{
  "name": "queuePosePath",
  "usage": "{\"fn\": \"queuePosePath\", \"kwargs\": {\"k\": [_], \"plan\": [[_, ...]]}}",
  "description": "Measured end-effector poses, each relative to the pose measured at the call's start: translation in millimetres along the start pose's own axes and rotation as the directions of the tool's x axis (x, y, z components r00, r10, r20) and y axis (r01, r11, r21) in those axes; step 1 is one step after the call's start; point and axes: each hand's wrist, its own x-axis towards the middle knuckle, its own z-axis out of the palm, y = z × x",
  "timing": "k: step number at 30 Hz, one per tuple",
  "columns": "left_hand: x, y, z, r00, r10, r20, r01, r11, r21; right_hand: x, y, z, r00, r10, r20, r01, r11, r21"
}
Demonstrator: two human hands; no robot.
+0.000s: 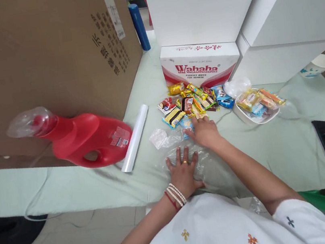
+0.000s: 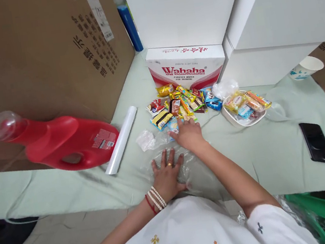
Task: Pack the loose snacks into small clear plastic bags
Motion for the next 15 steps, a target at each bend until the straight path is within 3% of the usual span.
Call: {"fn": "queuePosePath", "kwargs": {"k": [2,6,8,11,15], "plan": [[-3.2,2.3,0.2,0.999,-0.031,0.026,0.031,0.999,0.025,23.4,-13.5,11.0,0.996,0.028,0.083,-0.024,0.999,-0.043],[-9.1,3.2,1.8,0.998,-0.059,0.036,0.058,0.998,0.021,42.3,26.3,9.7,0.984,0.095,0.152,-0.143,0.928,0.343],[-9.0,3.7,3.3,0.998,-0.064,0.029,0.064,0.998,0.006,38.2,59.4,0.1,0.979,0.164,0.121,-0.202,0.863,0.463],[-5.2,5.4,4.6,0.998,-0.060,0.028,0.061,0.998,-0.013,24.2,98.4,-15.1,0.968,0.250,0.010,-0.226,0.857,0.462],[-1.4,7.7,2.3,0.998,-0.061,0.027,0.061,0.998,-0.021,12.5,101.1,-17.0,0.951,0.293,-0.100,-0.238,0.899,0.369]]}}
